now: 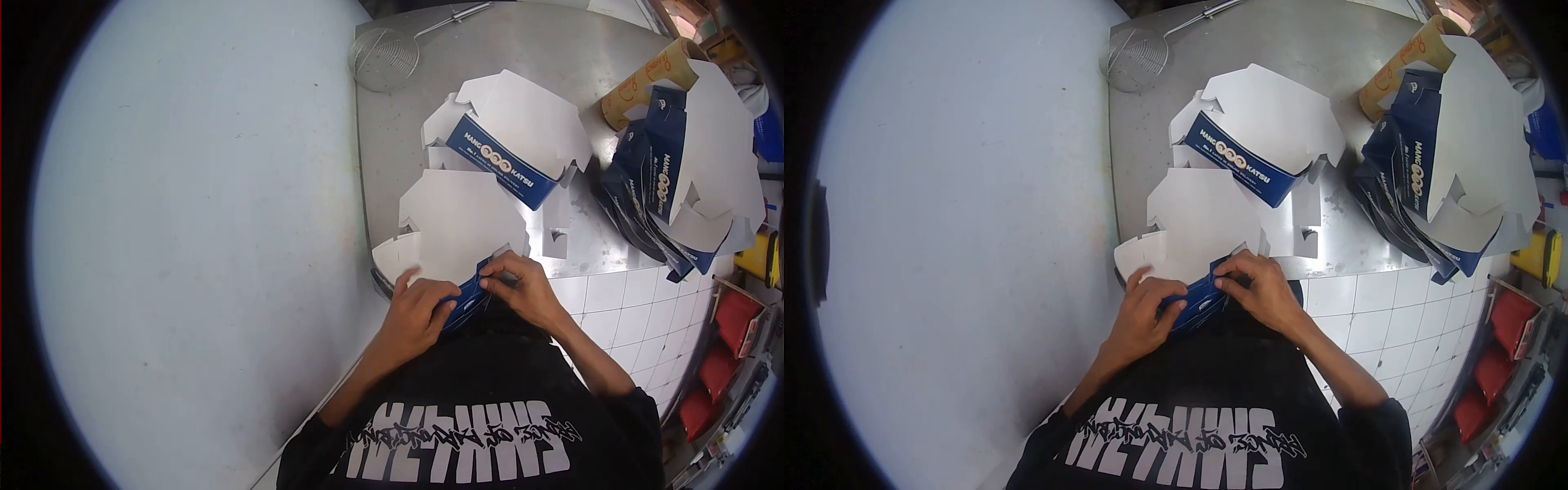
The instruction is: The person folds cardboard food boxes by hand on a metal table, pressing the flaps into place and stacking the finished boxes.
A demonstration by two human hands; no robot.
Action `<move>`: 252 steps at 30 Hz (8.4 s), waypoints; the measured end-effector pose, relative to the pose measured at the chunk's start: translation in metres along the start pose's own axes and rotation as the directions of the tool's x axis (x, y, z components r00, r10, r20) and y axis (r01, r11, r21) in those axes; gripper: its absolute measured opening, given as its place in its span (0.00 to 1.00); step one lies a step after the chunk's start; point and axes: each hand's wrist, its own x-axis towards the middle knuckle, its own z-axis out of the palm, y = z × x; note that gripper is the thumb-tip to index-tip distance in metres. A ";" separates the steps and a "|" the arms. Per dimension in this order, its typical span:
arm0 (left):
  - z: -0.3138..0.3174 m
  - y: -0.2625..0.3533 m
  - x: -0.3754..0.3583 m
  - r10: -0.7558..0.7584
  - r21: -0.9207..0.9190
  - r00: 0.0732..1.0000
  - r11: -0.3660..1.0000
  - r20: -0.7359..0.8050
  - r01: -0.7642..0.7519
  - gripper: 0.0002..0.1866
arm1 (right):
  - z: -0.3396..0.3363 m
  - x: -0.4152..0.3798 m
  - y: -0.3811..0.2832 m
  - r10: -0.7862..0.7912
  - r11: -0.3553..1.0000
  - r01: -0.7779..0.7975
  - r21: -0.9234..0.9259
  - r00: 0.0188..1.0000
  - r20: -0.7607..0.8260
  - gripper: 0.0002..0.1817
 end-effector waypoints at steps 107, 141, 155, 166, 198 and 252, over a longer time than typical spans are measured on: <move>0.015 -0.049 -0.034 -0.769 -0.952 0.586 0.306 -0.257 -0.017 0.37 | -0.135 0.125 -0.059 -0.355 0.755 -0.002 -0.656 0.839 -0.412 0.16; 0.021 -0.040 -0.008 -0.791 -0.979 0.609 0.169 -0.066 0.113 0.39 | 0.003 0.041 -0.052 -0.194 0.855 0.315 -0.412 0.931 0.310 0.11; 0.010 -0.048 -0.015 -0.788 -0.983 0.610 0.167 -0.089 0.072 0.37 | -0.118 0.079 -0.116 -0.423 0.733 0.201 -0.650 0.883 -0.204 0.14; 0.006 -0.046 -0.015 -0.679 -0.998 0.734 -0.058 0.021 -0.025 0.35 | -0.027 -0.007 -0.109 -0.366 0.907 0.301 -0.295 0.909 -0.198 0.14; 0.022 -0.049 -0.006 -0.559 -0.977 0.829 -0.183 0.012 -0.110 0.43 | 0.025 0.012 -0.025 -0.427 0.902 0.430 -0.031 0.880 -0.211 0.05; 0.024 -0.051 -0.002 -0.186 -0.998 0.981 0.060 -0.048 -0.037 0.55 | -0.034 -0.010 -0.193 -0.265 0.798 0.318 -0.511 0.948 0.175 0.10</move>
